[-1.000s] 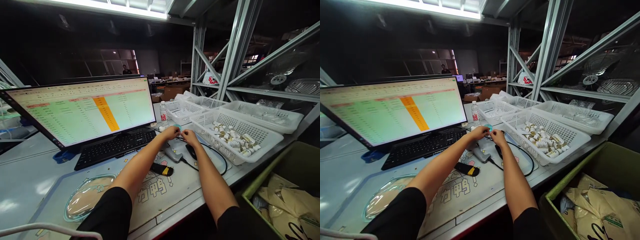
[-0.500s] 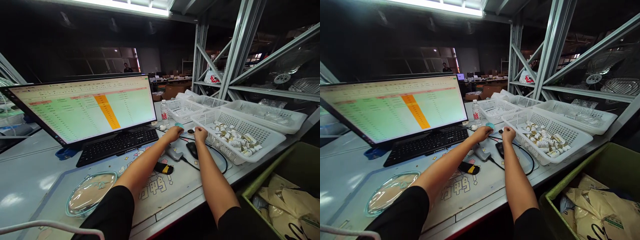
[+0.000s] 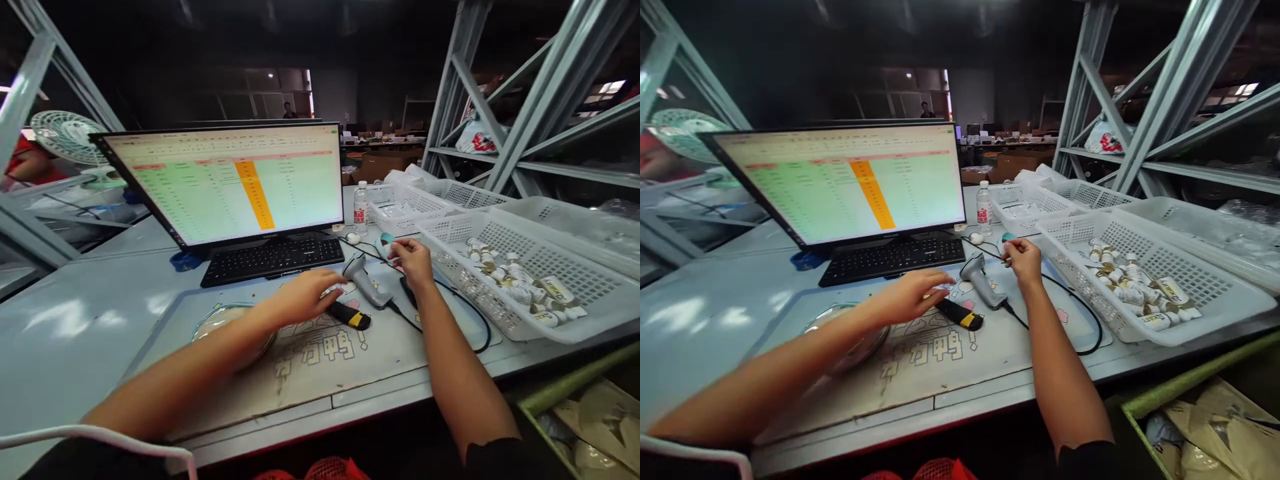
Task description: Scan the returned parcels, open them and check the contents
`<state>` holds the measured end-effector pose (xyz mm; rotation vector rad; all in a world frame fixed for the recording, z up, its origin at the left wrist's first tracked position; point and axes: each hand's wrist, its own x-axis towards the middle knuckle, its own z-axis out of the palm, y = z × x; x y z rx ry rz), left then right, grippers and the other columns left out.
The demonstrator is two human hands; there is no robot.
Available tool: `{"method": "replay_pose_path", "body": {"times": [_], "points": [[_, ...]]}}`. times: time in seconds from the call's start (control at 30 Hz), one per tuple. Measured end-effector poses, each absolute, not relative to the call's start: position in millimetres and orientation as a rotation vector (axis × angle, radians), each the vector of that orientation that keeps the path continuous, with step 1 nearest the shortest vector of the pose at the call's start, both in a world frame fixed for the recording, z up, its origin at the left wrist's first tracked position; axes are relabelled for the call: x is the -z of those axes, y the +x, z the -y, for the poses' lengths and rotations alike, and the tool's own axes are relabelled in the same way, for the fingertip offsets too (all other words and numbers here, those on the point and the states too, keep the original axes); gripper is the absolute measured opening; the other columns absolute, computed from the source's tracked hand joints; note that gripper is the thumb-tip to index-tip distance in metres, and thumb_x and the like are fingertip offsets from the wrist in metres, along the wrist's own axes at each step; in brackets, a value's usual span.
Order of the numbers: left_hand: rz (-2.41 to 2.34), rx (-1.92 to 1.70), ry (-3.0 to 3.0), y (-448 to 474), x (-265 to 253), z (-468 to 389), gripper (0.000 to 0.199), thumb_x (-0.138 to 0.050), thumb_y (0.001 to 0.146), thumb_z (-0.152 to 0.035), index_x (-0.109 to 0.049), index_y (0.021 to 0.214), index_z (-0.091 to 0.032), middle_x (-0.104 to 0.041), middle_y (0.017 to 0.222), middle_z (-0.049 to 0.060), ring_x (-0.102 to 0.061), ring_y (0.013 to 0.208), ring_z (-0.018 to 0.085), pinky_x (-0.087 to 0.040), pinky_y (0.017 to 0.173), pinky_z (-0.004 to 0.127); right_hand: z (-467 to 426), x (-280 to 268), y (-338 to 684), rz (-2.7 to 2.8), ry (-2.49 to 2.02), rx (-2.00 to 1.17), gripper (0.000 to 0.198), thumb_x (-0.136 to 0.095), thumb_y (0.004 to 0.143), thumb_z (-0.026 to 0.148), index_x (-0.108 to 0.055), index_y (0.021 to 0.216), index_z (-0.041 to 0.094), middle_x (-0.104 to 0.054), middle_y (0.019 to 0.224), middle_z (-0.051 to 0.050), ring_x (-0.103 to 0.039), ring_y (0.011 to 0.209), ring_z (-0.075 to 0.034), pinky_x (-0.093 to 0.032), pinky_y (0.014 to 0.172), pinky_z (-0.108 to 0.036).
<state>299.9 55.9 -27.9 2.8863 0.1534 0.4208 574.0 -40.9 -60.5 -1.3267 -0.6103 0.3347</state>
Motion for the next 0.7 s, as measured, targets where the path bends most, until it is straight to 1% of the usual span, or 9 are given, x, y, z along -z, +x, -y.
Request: {"method": "replay_pose_path", "body": {"times": [0.07,0.13,0.23,0.33,0.4,0.47,0.57,0.63,0.7], "points": [[-0.27,-0.291,2.795,237.5,42.3,-43.0,0.032,-0.046,0.108,-0.037,-0.07,0.125,-0.025,-0.076,0.121,0.006,-0.072,0.11,0.022,-0.054,0.098,0.035,41.1,57.7,541.2,0.794,-1.303,-0.476,0.03,-0.08,0.068,0.042,-0.07,0.081,0.017,-0.063,0.062,0.002,-0.051,0.048,-0.009,-0.038,0.042,-0.02],[-0.423,-0.141,2.785,189.3,59.8,-32.3,0.03,-0.048,0.106,-0.036,-0.072,0.121,-0.025,-0.077,0.115,0.006,-0.072,0.105,0.023,-0.055,0.093,0.036,38.8,61.2,501.2,1.015,-1.309,-0.676,0.027,-0.08,0.071,0.041,-0.072,0.079,0.017,-0.061,0.059,0.003,-0.046,0.046,-0.007,-0.035,0.041,-0.02],[-0.593,-0.041,2.855,145.4,81.4,-30.6,0.033,-0.045,0.106,-0.034,-0.073,0.118,-0.023,-0.076,0.111,0.009,-0.07,0.103,0.027,-0.053,0.093,0.04,30.6,77.6,437.1,1.205,-1.364,-1.001,0.019,-0.077,0.076,0.036,-0.072,0.078,0.018,-0.06,0.058,0.003,-0.05,0.046,-0.009,-0.034,0.04,-0.02],[-0.684,-0.09,2.891,122.6,91.3,-50.0,0.038,-0.041,0.108,-0.034,-0.074,0.119,-0.02,-0.075,0.112,0.011,-0.069,0.105,0.028,-0.052,0.096,0.041,19.1,96.2,384.4,1.278,-1.461,-1.145,0.007,-0.07,0.085,0.025,-0.07,0.086,0.019,-0.064,0.062,0.002,-0.06,0.051,-0.013,-0.044,0.044,-0.022],[-0.767,-0.117,2.894,112.2,90.0,-65.8,0.039,-0.041,0.107,-0.034,-0.074,0.118,-0.018,-0.075,0.112,0.013,-0.069,0.105,0.029,-0.053,0.097,0.043,9.6,101.2,363.8,1.489,-1.642,-0.978,0.009,-0.067,0.091,0.023,-0.072,0.097,0.019,-0.07,0.068,-0.001,-0.067,0.059,-0.016,-0.052,0.055,-0.026],[-0.85,-0.159,2.868,104.5,79.8,-71.8,0.038,-0.043,0.104,-0.033,-0.076,0.113,-0.016,-0.076,0.109,0.014,-0.07,0.105,0.031,-0.052,0.099,0.047,-3.3,97.7,357.4,1.734,-1.847,-0.645,0.017,-0.069,0.094,0.025,-0.075,0.107,0.018,-0.077,0.081,-0.006,-0.074,0.077,-0.021,-0.057,0.071,-0.03],[-0.689,-0.379,2.643,96.3,47.1,-46.7,0.034,-0.048,0.103,-0.035,-0.076,0.114,-0.021,-0.078,0.11,0.01,-0.071,0.105,0.028,-0.053,0.101,0.044,-33.1,82.2,367.3,1.846,-2.039,-0.283,0.025,-0.062,0.099,0.026,-0.076,0.117,0.016,-0.08,0.106,-0.014,-0.073,0.102,-0.028,-0.054,0.092,-0.037],[-0.385,-0.5,2.363,91.1,19.7,-12.2,0.032,-0.05,0.105,-0.035,-0.072,0.126,-0.027,-0.078,0.106,0.004,-0.073,0.095,0.021,-0.058,0.09,0.034,-58.4,73.3,377.4,1.848,-2.095,-0.19,0.031,-0.053,0.103,0.023,-0.074,0.124,0.017,-0.077,0.121,-0.014,-0.07,0.113,-0.029,-0.05,0.099,-0.038],[-0.027,-0.586,2.134,84.5,-3.3,22.6,0.036,-0.051,0.106,-0.034,-0.067,0.138,-0.027,-0.075,0.09,0.003,-0.071,0.076,0.017,-0.058,0.075,0.028,-83.5,71.3,383.6,1.905,-2.121,-0.123,0.034,-0.05,0.103,0.021,-0.072,0.129,0.019,-0.073,0.133,-0.013,-0.066,0.121,-0.028,-0.049,0.103,-0.036]]}}
